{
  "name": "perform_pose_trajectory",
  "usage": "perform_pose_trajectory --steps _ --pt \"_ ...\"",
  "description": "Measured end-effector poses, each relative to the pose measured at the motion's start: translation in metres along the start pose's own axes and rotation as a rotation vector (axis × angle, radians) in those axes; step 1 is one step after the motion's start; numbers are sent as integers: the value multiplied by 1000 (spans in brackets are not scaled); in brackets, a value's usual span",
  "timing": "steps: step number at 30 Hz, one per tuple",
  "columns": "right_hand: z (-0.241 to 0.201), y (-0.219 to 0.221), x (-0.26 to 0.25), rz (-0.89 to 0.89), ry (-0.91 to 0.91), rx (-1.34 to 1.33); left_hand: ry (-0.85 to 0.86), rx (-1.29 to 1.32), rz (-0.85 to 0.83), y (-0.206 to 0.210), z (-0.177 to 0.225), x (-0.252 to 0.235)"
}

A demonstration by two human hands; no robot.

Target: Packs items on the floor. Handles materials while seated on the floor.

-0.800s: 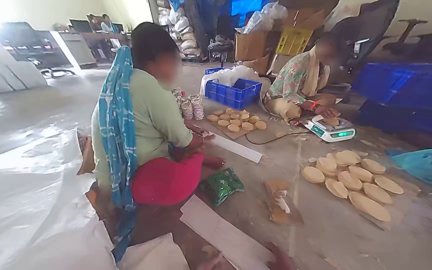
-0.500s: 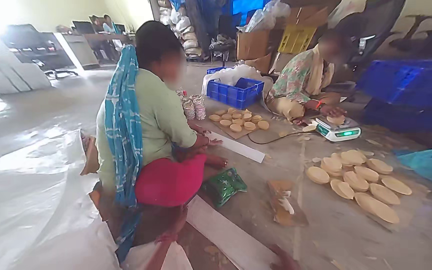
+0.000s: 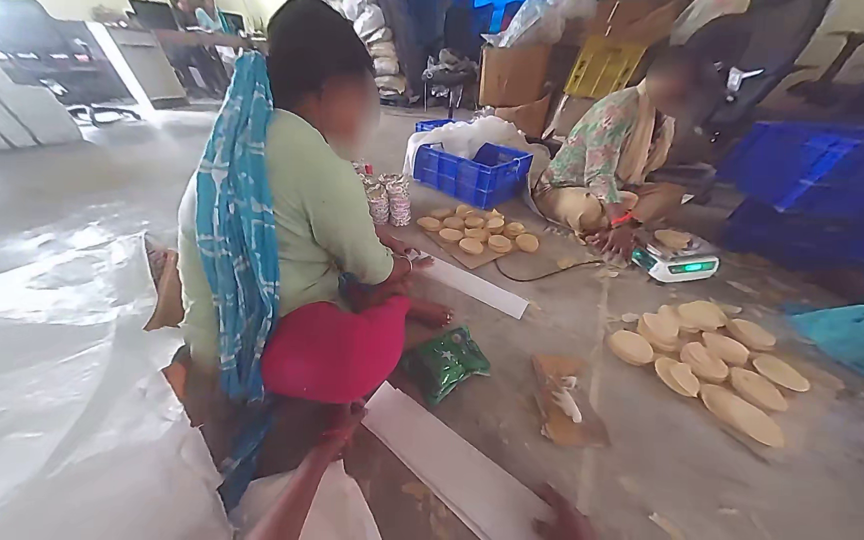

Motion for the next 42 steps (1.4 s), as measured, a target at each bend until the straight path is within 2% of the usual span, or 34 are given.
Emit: perform_pose_trajectory --steps 15,21,29,38,42 --pt "4 6 -6 -46 50 -27 -7 45 -59 1 -5 0" --pt "-1 -1 -1 -75 28 19 42 -51 -53 2 4 2" --pt "0 10 -3 26 -92 -101 32 -92 -90 2 6 0" --pt "0 11 -1 42 -67 -102 -9 -107 -94 1 8 0" --pt "-1 10 0 55 -78 -123 -23 -64 -131 -6 26 14"
Point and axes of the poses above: each hand's wrist, its own x-axis away from the middle knuckle, its own y-axis out of the palm, z = x × y, the point moved 1 cm from there along -x, towards the middle knuckle, and after that the axes turned 3 degrees about z, right-handed, at the moved point
